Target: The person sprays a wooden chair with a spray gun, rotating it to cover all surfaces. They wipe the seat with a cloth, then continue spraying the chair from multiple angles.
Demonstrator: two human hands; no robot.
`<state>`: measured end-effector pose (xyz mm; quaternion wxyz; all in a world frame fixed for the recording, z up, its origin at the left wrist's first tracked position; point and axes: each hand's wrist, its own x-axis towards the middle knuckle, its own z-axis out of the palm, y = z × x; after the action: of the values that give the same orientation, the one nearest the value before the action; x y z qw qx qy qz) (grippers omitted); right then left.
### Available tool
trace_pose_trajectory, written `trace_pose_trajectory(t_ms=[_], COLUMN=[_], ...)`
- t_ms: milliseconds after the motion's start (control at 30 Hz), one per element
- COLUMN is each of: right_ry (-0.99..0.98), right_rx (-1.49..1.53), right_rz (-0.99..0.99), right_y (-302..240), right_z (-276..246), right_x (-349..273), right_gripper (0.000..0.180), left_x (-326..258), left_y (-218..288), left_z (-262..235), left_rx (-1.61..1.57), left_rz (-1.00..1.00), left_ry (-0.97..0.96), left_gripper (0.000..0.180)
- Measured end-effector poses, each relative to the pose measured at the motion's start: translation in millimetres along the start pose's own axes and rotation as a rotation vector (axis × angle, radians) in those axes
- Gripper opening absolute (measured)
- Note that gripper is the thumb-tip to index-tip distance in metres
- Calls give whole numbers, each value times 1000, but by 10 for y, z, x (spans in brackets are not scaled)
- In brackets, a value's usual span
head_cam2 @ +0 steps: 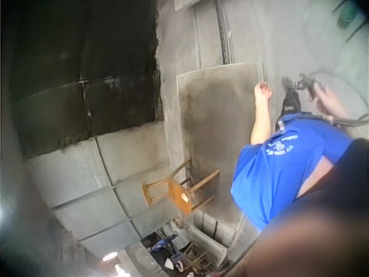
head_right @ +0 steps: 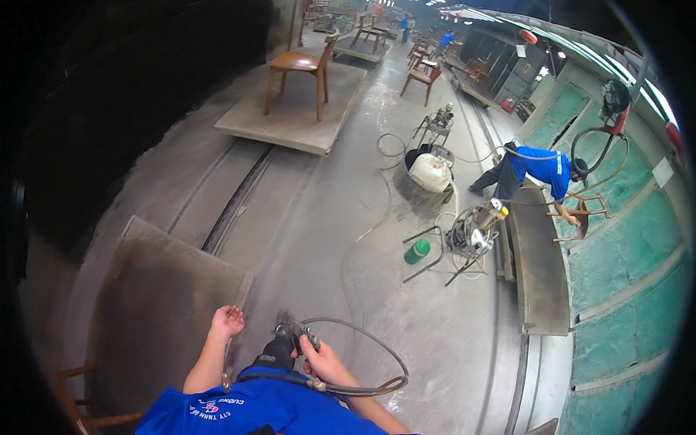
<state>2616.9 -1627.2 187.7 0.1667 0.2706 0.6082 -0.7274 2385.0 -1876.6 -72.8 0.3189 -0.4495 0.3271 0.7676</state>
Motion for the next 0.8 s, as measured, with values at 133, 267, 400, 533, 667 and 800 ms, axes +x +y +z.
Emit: trace_pose_trajectory(t_ms=[133,267,400,533,667,800], right_ry=[53,116,166,133,92,36], right_rx=[26,35,82,131,246,344], right_rz=[87,25,-111,-167,-172,-220], right_y=[-499,-1171,-1729,-2085,-2491,-2966], right_z=[-466,-896,-1299,-1672,-2207,-2824], right_x=[656,1233,1823,2437,3181,3981], right_gripper=[50,58,60,56,46,46], left_x=[704,1214,1476,1667,2116,2739], left_y=[13,-22,21,-2,-2,237], left_z=[925,1972,3077,3722,4223,5018], left_rx=[-23,65,423,604,592,615], left_rz=[-65,-116,-105,-162,-333,-363], left_ry=[-21,-58,-254,-242,-171,-127], left_gripper=[21,20,22,20,17,16])
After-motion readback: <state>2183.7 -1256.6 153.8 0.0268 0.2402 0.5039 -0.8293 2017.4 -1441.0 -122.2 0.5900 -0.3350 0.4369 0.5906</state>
